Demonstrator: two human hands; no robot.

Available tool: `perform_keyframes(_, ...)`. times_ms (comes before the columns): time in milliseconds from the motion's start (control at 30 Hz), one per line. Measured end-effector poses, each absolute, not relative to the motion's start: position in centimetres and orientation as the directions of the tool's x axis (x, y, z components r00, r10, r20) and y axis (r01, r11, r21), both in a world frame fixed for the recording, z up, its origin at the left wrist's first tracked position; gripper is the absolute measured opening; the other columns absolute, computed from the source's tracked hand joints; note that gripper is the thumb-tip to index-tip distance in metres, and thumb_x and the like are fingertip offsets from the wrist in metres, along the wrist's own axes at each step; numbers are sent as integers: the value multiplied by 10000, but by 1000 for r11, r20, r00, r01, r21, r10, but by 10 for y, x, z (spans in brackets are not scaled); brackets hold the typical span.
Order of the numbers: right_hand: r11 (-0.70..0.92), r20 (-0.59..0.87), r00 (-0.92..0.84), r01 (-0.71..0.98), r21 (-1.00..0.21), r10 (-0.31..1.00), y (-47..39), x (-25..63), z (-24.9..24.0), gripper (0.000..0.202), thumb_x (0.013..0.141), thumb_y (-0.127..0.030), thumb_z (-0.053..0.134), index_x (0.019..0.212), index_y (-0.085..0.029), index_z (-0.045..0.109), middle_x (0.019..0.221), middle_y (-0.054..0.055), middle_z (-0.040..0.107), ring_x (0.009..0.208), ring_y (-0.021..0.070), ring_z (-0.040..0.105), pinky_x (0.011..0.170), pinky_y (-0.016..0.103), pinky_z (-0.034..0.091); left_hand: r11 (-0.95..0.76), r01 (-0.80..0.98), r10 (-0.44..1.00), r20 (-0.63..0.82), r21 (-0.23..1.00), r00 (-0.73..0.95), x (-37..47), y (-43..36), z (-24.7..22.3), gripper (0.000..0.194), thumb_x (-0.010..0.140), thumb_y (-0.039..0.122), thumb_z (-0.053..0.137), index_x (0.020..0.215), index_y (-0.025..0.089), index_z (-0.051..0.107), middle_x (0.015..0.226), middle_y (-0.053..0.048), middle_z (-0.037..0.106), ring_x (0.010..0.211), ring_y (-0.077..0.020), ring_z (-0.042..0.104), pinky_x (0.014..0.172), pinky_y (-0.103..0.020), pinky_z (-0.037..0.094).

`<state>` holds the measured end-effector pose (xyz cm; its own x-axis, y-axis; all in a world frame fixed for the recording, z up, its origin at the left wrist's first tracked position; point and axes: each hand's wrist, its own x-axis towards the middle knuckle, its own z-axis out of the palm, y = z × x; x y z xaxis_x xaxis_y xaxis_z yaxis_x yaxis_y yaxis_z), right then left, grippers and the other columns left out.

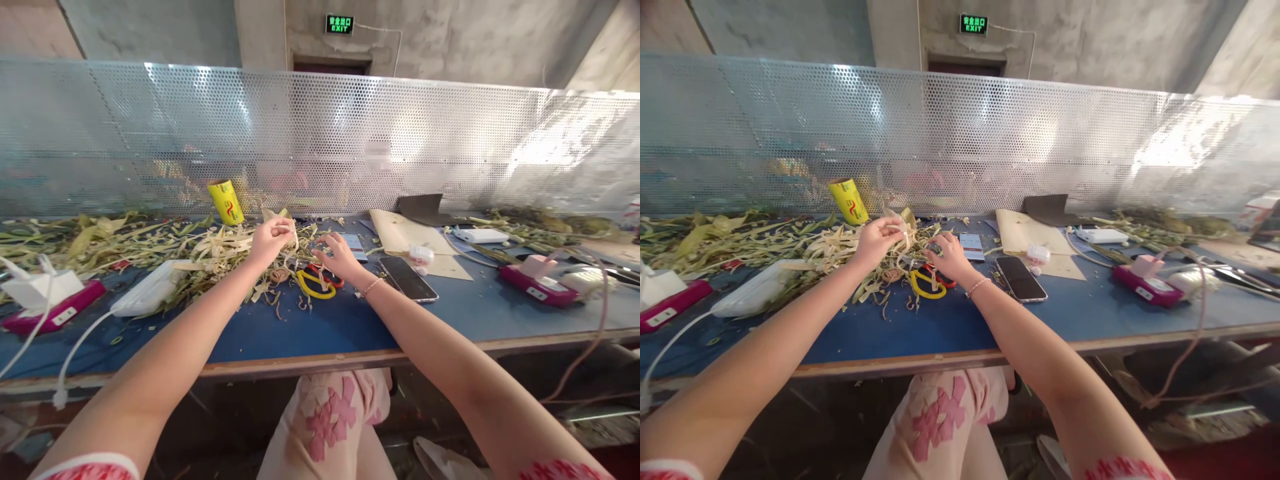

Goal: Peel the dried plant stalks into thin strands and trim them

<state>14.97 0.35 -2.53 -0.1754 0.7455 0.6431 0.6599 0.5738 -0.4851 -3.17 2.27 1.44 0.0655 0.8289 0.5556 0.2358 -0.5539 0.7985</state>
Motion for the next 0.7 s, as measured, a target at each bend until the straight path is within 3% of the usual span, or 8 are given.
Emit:
perform_keyframes(133, 674, 700, -166, 491, -552, 695, -1, 144, -21, 196, 790, -321, 508, 923, -181, 544, 941, 73, 578, 928, 168, 532, 849, 320, 419, -582, 260, 811, 525, 771, 258, -16, 8, 8, 244, 635, 231, 605, 859, 140, 575, 760, -45, 630, 721, -143, 606, 691, -289, 504)
perform_keyframes(267, 597, 607, -119, 404, -693, 785, -1, 140, -21, 173, 750, -330, 529, 817, -171, 540, 787, 28, 589, 725, 124, 551, 670, 243, 442, -596, 287, 795, 501, 750, 343, -7, 2, -1, 236, 639, 204, 578, 864, 157, 524, 790, -31, 599, 702, -127, 592, 647, -268, 497)
perform_keyframes(400, 532, 545, -85, 390, -752, 834, 0, 140, -21, 125, 737, -295, 524, 754, -173, 547, 678, -6, 592, 638, 106, 539, 621, 224, 417, -612, 290, 785, 519, 736, 338, -6, 7, -10, 306, 620, 160, 580, 907, 175, 475, 852, -23, 577, 681, -101, 568, 639, -252, 483)
perform_keyframes(533, 545, 549, -96, 348, -763, 830, 0, 141, -21, 83, 727, -229, 520, 747, -170, 575, 697, -3, 620, 635, 105, 554, 617, 219, 419, -554, 281, 827, 478, 784, 296, -6, 12, -13, 287, 608, 186, 613, 873, 157, 509, 791, -12, 574, 662, -106, 561, 670, -276, 476)
perform_keyframes(700, 599, 609, -106, 374, -708, 786, -1, 142, -20, 111, 745, -215, 528, 741, -177, 633, 697, 4, 648, 645, 118, 566, 630, 233, 431, -348, 163, 906, 287, 923, 312, -4, 6, -7, 220, 608, 291, 646, 734, 132, 559, 644, 4, 577, 601, -119, 561, 596, -274, 481)
